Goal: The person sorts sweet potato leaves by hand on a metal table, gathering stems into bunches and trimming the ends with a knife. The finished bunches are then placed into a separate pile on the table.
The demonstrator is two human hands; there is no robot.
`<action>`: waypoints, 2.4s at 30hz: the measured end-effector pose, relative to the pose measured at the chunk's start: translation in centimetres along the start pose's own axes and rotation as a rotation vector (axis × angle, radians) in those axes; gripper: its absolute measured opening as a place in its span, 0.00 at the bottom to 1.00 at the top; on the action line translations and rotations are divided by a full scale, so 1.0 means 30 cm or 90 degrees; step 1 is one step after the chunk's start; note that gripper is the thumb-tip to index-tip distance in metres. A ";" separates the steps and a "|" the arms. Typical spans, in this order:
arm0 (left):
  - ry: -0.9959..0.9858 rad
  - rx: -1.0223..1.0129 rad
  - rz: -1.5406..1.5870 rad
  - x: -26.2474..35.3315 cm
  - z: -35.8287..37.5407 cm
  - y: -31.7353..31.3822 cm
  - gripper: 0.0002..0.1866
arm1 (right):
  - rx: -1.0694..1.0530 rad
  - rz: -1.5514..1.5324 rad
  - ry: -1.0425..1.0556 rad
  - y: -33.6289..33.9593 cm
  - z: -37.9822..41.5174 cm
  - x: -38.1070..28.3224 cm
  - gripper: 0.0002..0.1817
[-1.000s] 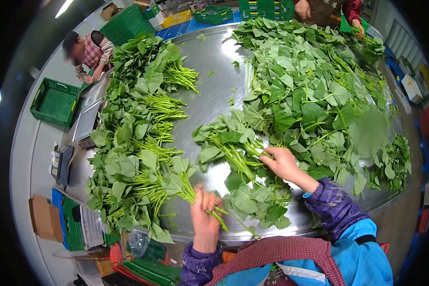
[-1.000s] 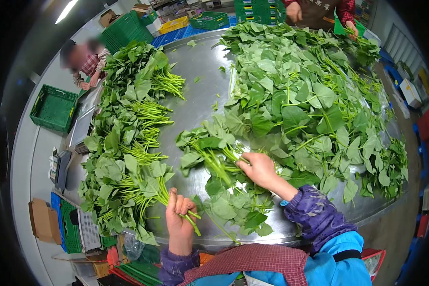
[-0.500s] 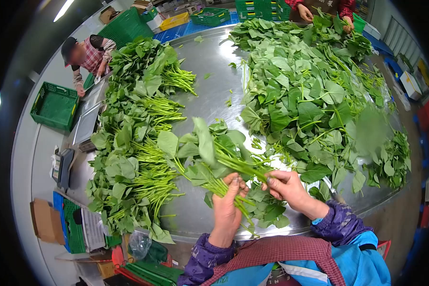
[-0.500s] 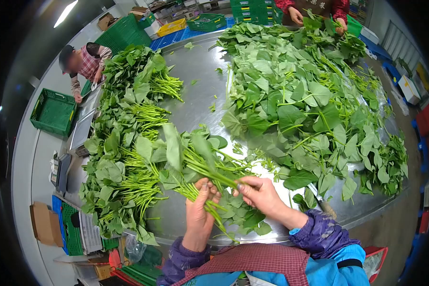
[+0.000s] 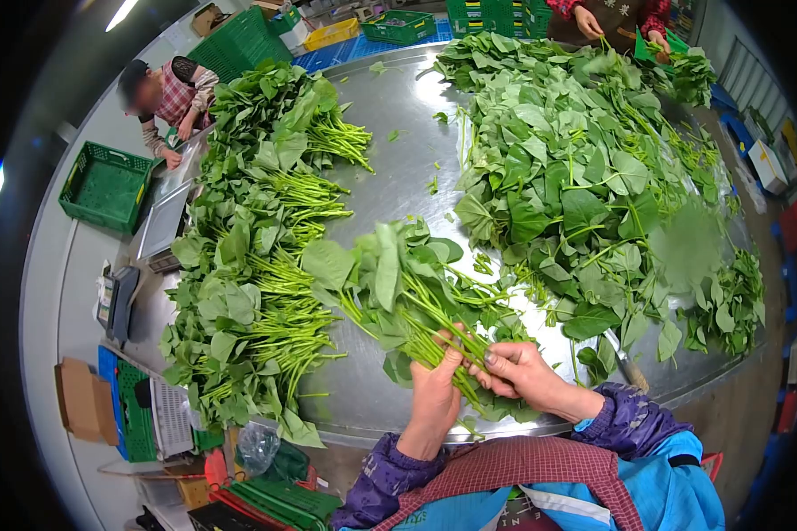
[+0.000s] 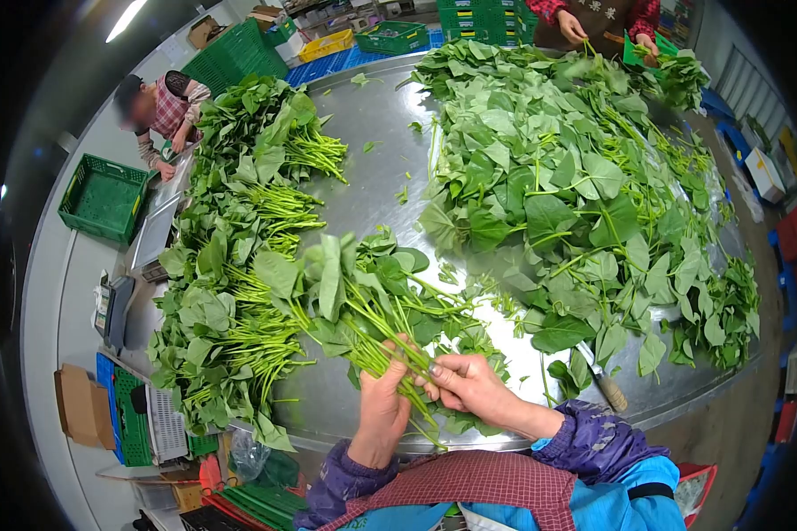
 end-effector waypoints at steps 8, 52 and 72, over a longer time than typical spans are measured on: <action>-0.083 0.042 -0.107 0.011 0.009 -0.042 0.04 | 0.256 0.532 0.349 0.002 -0.008 -0.098 0.14; -0.139 -0.041 0.179 0.223 -0.017 0.146 0.10 | -0.276 0.794 -0.011 0.065 0.040 -0.106 0.13; -0.160 0.127 -0.006 0.097 -0.034 0.088 0.10 | 0.203 0.636 0.298 -0.014 -0.103 -0.077 0.11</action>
Point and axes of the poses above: each hand's wrist, its own z-axis away from the middle knuckle, its own y-axis out of the back of the hand, x = y × z, the point moved 2 cm from there along -z, towards the middle knuckle, and after that the axes turned 6 degrees about z, right-handed, at the moved point
